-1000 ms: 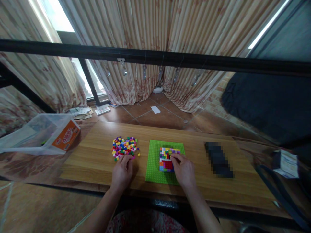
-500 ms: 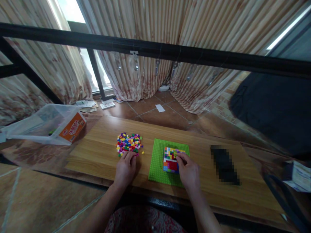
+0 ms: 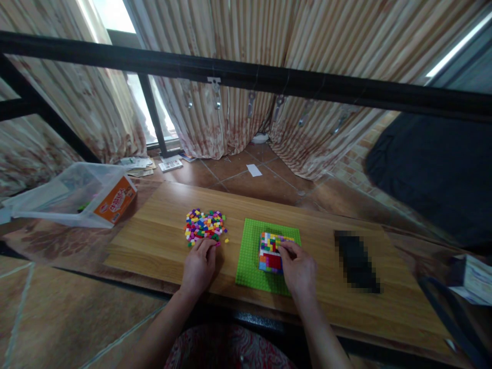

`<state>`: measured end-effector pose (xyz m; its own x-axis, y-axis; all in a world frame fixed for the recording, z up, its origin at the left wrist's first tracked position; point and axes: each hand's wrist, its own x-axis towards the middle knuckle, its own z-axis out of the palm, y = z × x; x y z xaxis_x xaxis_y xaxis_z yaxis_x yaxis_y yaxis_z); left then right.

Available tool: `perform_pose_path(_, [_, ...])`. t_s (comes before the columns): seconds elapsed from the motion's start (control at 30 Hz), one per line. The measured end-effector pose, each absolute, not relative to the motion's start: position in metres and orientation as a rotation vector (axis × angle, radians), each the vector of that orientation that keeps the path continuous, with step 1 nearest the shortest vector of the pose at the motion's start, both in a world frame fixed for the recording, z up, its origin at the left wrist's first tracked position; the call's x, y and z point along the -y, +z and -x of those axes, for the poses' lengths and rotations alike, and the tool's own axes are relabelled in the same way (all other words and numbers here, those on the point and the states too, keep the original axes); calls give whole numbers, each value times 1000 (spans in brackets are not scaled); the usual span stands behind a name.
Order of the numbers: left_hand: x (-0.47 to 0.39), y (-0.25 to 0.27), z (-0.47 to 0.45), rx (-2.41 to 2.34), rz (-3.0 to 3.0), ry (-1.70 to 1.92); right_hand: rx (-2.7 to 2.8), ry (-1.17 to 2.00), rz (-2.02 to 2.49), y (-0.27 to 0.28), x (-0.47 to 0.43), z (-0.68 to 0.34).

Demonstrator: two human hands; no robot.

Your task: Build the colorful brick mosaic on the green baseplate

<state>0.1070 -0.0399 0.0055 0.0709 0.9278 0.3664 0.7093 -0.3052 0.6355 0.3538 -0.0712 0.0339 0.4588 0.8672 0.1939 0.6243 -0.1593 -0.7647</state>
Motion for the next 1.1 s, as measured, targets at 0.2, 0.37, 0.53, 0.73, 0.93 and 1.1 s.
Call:
perform_pose_path(0.2, [39, 5, -107, -1625, -2085, 1092, 1216, 426, 1854, 32, 68, -357])
perform_pose_path(0.37, [39, 4, -107, -1625, -2081, 1076, 1176, 491, 1859, 34, 64, -358])
perform_pose_path(0.53, [40, 4, -107, -1638, -2081, 1070, 1183, 504, 1887, 36, 60, -358])
perform_pose_path(0.73, [40, 4, -107, -1645, -2079, 1084, 1214, 520, 1836, 34, 63, -360])
perform_pose_path(0.93, [41, 3, -107, -1646, -2061, 1091, 1187, 466, 1725, 35, 77, -349])
perform_pose_path(1.1, [41, 3, -108, -1665, -2025, 1071, 1496, 466, 1602, 43, 73, -305])
